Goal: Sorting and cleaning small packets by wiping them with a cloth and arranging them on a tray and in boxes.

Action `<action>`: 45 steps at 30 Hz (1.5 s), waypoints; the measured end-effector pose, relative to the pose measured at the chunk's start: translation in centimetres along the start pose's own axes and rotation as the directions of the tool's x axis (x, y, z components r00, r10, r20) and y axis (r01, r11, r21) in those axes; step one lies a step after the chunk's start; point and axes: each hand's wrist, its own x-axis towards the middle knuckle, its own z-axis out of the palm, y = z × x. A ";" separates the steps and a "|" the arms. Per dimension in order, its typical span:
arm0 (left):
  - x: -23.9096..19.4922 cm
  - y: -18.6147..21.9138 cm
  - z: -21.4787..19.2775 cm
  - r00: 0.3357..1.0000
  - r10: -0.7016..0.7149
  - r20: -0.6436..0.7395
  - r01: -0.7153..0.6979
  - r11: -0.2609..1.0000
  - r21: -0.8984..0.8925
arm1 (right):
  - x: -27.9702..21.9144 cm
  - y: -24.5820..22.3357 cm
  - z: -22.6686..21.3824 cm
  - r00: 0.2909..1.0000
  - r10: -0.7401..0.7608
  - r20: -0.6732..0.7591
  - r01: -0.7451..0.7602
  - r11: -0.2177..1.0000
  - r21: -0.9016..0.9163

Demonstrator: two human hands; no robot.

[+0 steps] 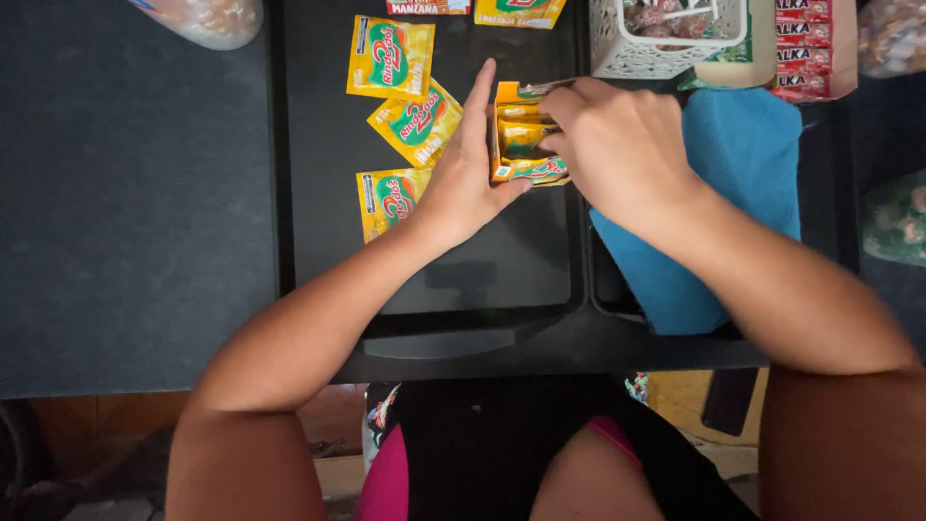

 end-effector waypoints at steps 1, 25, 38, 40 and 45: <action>0.0 0.1 0.0 1.000 0.005 0.003 -0.005 1.000 0.001 | 0.2 -0.1 -0.2 0.997 0.032 0.072 -0.035 0.998 0.044; 0.0 -0.6 0.2 0.999 0.031 -0.019 -0.030 0.998 0.053 | 0.8 0.1 1.7 1.000 0.012 -0.024 -0.013 0.999 -0.034; -0.1 -0.6 0.5 0.998 0.044 -0.035 -0.040 0.994 0.105 | -0.4 0.4 -1.7 0.997 -0.081 0.004 0.079 0.986 0.146; 0.0 -1.1 0.5 0.997 0.069 -0.037 -0.064 0.992 0.110 | -0.8 0.2 -2.5 0.991 -0.126 -0.034 0.130 0.977 0.169; 0.0 -1.1 0.6 0.995 0.090 -0.040 -0.086 0.992 0.096 | -0.6 -1.1 -1.9 0.973 -0.157 -0.169 0.140 0.984 -0.108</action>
